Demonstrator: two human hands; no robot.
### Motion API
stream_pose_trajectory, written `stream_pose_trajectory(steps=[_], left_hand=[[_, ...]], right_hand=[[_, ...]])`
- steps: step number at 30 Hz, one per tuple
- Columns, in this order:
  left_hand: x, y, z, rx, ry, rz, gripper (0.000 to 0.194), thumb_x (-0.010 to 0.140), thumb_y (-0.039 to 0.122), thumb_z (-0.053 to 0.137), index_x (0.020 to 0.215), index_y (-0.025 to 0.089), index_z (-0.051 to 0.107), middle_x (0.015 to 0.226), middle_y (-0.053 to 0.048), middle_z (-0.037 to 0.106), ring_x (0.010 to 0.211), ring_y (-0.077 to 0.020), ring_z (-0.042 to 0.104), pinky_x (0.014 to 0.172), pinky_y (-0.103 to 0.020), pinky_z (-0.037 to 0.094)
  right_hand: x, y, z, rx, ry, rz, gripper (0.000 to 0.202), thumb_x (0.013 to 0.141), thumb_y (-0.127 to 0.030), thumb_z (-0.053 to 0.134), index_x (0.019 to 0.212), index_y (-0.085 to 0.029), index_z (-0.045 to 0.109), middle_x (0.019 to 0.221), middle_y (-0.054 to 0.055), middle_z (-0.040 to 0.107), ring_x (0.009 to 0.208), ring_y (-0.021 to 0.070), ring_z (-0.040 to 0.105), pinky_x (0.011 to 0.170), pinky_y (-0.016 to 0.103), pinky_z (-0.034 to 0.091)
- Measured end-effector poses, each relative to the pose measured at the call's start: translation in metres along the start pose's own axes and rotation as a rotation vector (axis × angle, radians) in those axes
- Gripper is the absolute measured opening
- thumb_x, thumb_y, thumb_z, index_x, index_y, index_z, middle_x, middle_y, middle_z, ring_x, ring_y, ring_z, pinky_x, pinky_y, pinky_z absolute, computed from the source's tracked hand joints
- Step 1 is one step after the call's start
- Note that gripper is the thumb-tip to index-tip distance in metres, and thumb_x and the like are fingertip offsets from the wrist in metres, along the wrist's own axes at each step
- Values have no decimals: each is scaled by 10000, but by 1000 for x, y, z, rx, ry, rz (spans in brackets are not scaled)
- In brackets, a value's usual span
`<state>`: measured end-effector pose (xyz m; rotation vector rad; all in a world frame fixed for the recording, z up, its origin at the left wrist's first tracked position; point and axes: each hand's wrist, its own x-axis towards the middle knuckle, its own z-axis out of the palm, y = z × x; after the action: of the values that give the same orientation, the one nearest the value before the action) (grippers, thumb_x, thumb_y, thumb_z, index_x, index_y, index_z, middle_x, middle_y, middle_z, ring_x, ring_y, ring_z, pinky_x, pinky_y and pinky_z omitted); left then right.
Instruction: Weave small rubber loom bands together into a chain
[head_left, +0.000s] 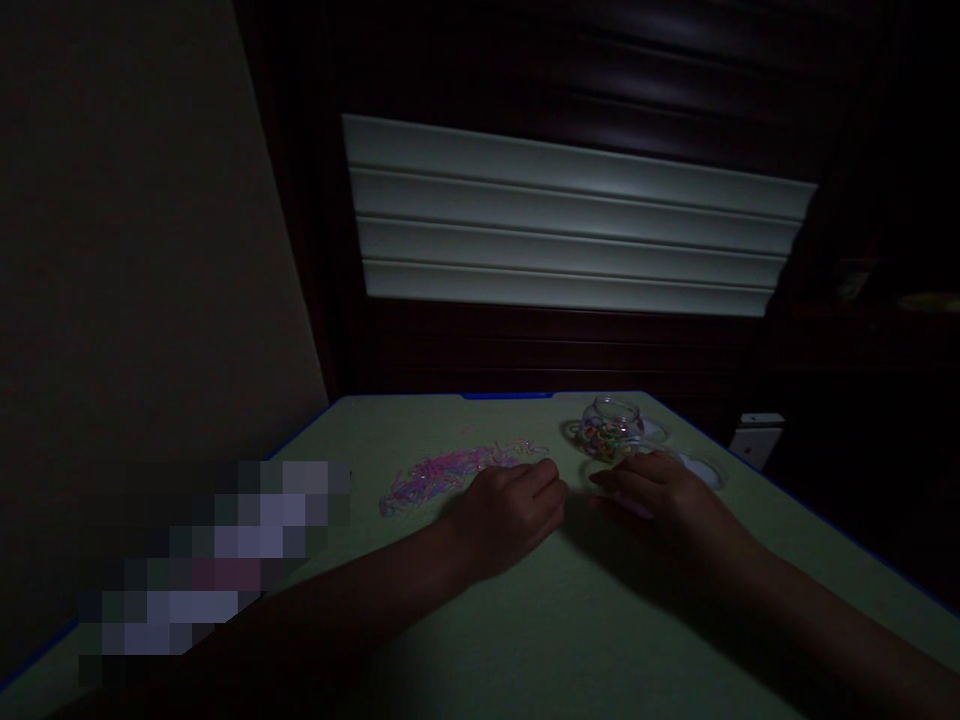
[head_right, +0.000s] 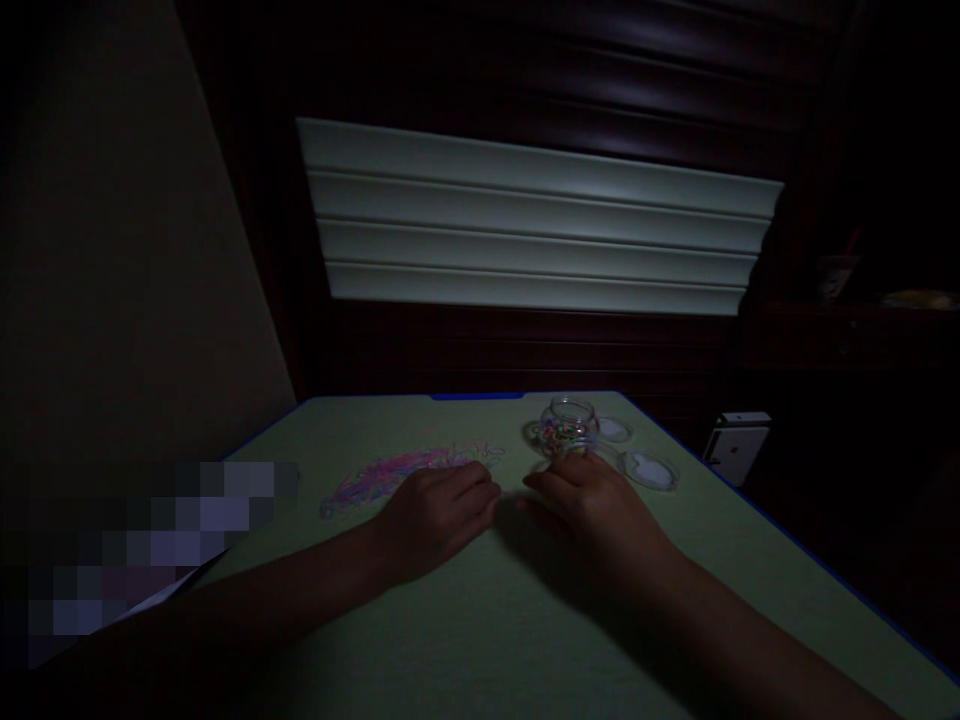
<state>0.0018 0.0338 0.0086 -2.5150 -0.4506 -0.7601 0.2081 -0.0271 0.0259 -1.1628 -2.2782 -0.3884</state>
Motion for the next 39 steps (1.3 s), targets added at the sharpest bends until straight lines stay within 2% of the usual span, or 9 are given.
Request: stream_pose_trajectory(steps=[6,17,32,39], left_hand=[[2,2,-3,14,49,51,193,879,156,375,762,151,528,717,-3,520,569,-94,479,489,-219,394],[1,1,-2,15,33,98,169,881,170,386,781,153,521,737,-6,524,579,-93,488,484,-215,392],[0,1,-2,32,18,109,156,878,164,383,799,156,517,734,-5,523,592,-102,498,467,-225,390],[0,1,-2,13,7,94,163,881,171,376,804,155,519,744,-8,525,578,-98,491,471,-227,389]], right_hand=[[0,-1,-1,2,-23,-11,163,865,-186,480,894,-167,639,788,68,624,732,174,549,685,310,395],[-2,2,2,22,-52,-10,162,859,-161,478,778,-178,617,769,56,613,703,156,537,665,287,373],[1,4,-6,-27,-70,-81,173,851,-136,474,839,-172,643,743,59,613,684,154,546,632,279,382],[-1,9,-8,-46,-14,-32,186,870,-180,461,852,-180,646,769,67,627,706,164,561,654,294,416]])
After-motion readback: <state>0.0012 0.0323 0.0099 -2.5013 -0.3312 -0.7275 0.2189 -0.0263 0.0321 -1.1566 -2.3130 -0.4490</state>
